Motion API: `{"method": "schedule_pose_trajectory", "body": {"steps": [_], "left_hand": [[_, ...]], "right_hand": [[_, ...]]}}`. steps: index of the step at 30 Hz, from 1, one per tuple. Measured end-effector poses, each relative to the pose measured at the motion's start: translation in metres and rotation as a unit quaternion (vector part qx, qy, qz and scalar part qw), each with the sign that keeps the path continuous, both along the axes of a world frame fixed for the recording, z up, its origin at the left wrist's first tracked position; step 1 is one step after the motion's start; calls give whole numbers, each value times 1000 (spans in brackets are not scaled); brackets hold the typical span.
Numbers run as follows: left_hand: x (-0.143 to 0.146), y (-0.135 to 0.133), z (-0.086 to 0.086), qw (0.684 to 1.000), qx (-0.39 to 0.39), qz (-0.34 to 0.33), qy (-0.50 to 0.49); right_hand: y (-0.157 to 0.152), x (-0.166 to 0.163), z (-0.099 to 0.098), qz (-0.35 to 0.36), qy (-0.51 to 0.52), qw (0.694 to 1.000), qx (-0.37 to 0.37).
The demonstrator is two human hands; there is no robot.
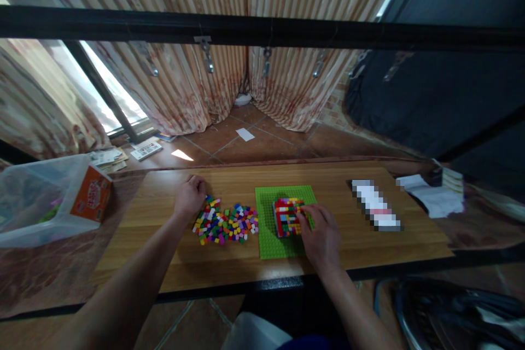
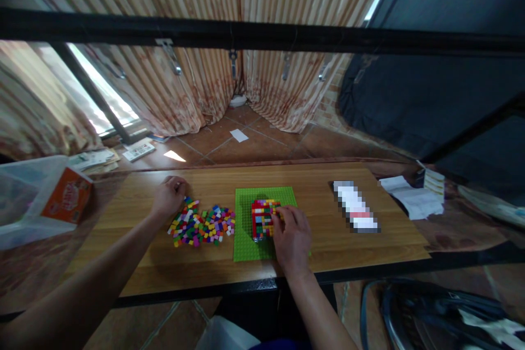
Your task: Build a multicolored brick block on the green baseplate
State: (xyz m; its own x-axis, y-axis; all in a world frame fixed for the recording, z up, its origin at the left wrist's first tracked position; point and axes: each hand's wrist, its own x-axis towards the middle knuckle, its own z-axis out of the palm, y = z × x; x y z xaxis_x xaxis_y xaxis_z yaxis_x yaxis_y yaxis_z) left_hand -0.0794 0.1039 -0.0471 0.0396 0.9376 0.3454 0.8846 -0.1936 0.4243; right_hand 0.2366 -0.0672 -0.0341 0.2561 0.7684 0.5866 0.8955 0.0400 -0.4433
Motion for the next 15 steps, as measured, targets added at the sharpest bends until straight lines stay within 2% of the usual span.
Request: {"method": "schedule_pose_trajectory", "body": {"steps": [7, 15], "left_hand": [[1, -2, 3, 1000, -10, 6, 4], [-1, 1, -2, 1000, -7, -2, -3]], "right_hand": [[-3, 1, -2, 10, -1, 1000, 12], [-4, 1, -4, 23, -36, 999, -1]]}}
